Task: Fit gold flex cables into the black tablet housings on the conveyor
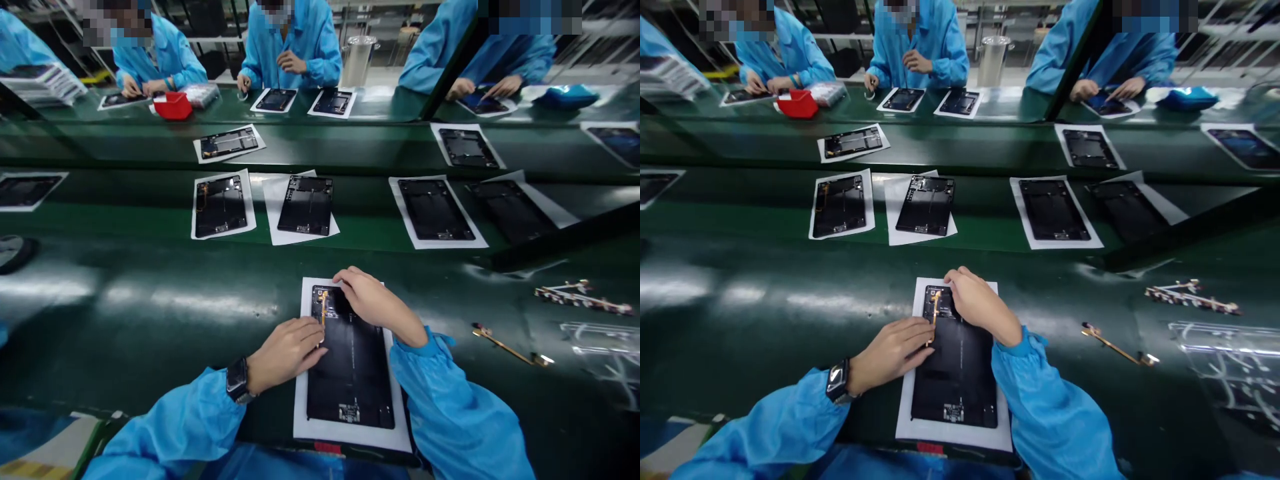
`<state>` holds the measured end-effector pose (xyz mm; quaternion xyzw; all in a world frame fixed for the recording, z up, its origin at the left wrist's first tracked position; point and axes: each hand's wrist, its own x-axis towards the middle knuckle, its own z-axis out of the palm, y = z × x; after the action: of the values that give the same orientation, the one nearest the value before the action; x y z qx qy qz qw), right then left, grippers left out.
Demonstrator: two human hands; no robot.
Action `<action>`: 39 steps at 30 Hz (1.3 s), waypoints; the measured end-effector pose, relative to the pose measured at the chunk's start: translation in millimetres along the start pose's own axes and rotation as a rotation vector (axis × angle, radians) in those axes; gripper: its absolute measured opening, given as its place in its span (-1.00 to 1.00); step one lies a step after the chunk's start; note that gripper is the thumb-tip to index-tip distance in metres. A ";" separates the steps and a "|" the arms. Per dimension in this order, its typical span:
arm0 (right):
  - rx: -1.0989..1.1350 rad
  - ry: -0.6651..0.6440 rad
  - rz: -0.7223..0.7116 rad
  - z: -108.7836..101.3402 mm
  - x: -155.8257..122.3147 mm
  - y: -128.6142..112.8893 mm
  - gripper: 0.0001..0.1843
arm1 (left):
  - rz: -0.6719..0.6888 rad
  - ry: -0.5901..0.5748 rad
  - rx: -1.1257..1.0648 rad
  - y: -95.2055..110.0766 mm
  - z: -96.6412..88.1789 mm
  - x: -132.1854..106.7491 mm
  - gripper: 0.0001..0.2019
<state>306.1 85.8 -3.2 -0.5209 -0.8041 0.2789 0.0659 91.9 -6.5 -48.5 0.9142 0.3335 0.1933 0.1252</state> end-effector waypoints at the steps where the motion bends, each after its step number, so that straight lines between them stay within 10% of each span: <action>1: 0.041 -0.015 -0.013 -6.1 -6.8 -1.6 -0.71 | 0.000 -0.021 -0.014 -1.6 -2.6 0.1 -0.76; 7: 0.028 -0.007 0.068 -9.3 -55.2 -17.4 -0.86 | 0.048 -0.145 -0.079 -8.0 -14.4 -2.1 -0.78; 12: 0.025 -0.040 -0.032 23.4 -83.3 -31.9 -0.81 | -0.019 -0.035 -0.309 -14.0 -18.8 -7.6 -0.85; 20: -0.283 -0.010 -0.188 61.3 -79.1 -54.3 -0.75 | -0.080 -0.015 -0.308 -23.8 -16.3 -12.8 -0.32; 39: -0.191 0.179 -0.321 78.1 -89.7 -47.6 -0.75 | -0.107 -0.015 -0.337 -25.4 -10.1 -15.5 -0.19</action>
<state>277.3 -36.7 -27.3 -0.4126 -0.8905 0.1401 0.1308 62.3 3.2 -52.8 0.8626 0.3435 0.2329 0.2894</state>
